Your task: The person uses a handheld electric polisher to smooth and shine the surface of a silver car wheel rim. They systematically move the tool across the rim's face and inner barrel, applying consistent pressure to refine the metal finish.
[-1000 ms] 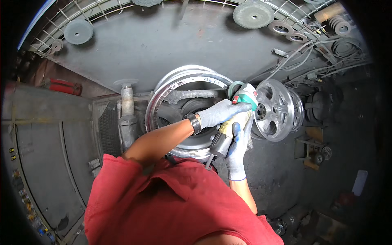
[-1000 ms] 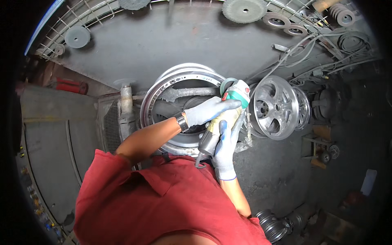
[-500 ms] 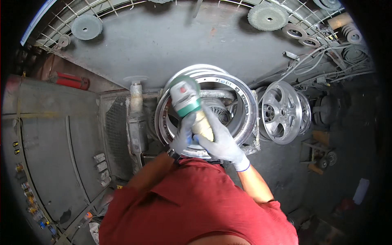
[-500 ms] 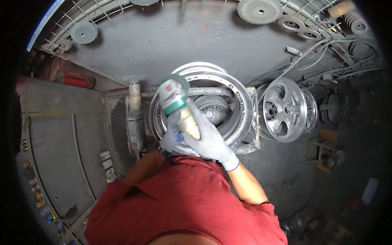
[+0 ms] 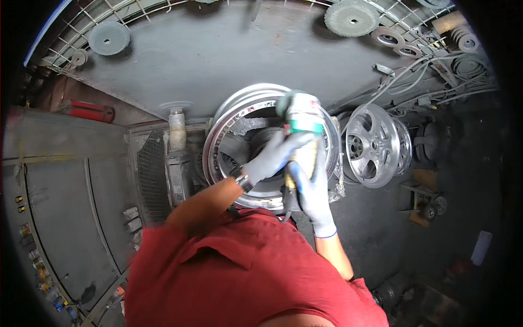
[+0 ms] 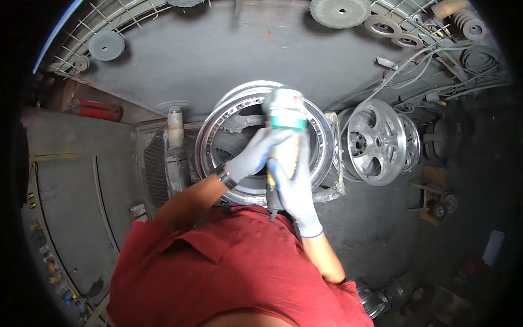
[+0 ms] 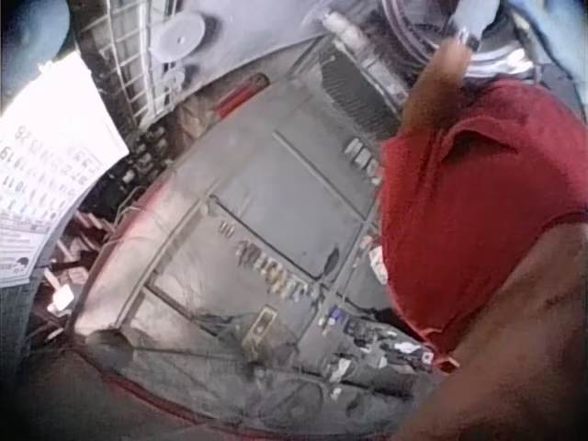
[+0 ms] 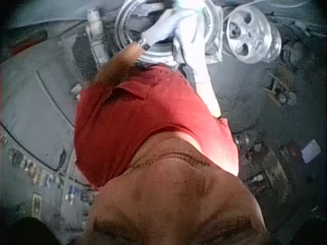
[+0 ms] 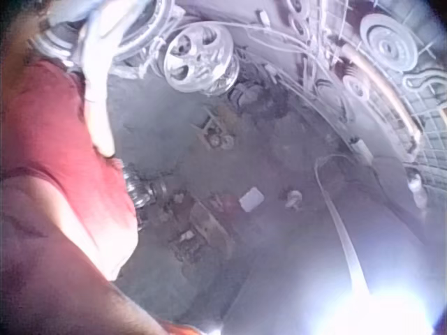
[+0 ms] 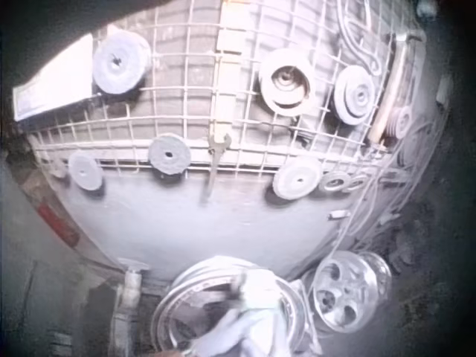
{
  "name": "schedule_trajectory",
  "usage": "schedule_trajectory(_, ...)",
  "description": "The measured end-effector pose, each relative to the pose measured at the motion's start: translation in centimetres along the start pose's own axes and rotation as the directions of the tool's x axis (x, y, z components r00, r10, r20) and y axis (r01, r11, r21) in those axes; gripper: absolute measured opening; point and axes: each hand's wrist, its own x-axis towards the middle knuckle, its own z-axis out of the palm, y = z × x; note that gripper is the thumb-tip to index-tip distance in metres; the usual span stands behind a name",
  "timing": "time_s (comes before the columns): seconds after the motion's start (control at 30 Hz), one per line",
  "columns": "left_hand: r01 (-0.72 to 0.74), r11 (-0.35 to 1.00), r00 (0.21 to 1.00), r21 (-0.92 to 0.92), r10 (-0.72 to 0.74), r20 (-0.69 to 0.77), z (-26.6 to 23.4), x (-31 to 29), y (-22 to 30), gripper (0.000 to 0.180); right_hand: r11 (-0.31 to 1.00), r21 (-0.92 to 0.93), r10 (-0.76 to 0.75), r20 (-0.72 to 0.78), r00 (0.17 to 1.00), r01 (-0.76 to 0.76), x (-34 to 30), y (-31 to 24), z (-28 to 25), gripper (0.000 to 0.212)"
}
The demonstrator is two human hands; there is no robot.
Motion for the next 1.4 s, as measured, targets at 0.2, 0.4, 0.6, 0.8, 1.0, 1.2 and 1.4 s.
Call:
schedule_trajectory(0.2, -0.252, 0.892, 0.95, -0.376, 0.153, -0.273, -6.6, -9.7, -6.5, 0.065, 0.952, -0.248, -0.029, 0.509, 0.86, 0.179, 1.2, -2.1, 2.6, 0.091)
schedule_trajectory(0.4, -0.338, 0.896, 0.922, 0.287, 0.377, -0.09, -5.4, -7.1, -3.0, 0.055, 0.956, -0.292, 0.103, 0.406, 0.908, 0.022, 1.8, -3.8, 1.1, 0.091)
schedule_trajectory(0.6, 0.092, 0.996, 0.994, -0.004, -0.092, 0.064, 1.7, 2.3, -2.0, 0.046, 0.988, 0.139, 0.081, -0.054, 0.995, -0.073, -0.4, 0.2, -2.7, 0.082)
schedule_trajectory(0.8, 0.352, 0.836, 0.855, 0.421, -0.47, 0.219, 5.7, 4.9, -2.0, 0.046, 0.901, 0.419, 0.3, -0.409, 0.862, -0.115, -3.6, 3.4, -2.2, 0.075)
schedule_trajectory(1.0, 0.108, 0.948, 0.968, 0.299, -0.169, 0.186, -0.8, 1.4, -0.8, 0.045, 0.97, 0.227, 0.105, -0.1, 0.989, -0.08, -1.0, 3.8, 0.0, 0.084)
schedule_trajectory(1.2, -0.025, 0.975, 0.985, 0.221, 0.062, -0.163, -8.3, -5.9, -3.6, 0.05, 0.968, -0.178, -0.123, 0.28, 0.952, 0.178, 1.5, 4.1, 1.3, 0.097)
schedule_trajectory(1.4, 0.078, 0.95, 0.997, 0.301, -0.072, -0.031, -4.4, -0.7, -3.2, 0.051, 0.989, -0.137, -0.064, -0.023, 0.998, 0.061, 0.4, 5.7, -0.5, 0.092)
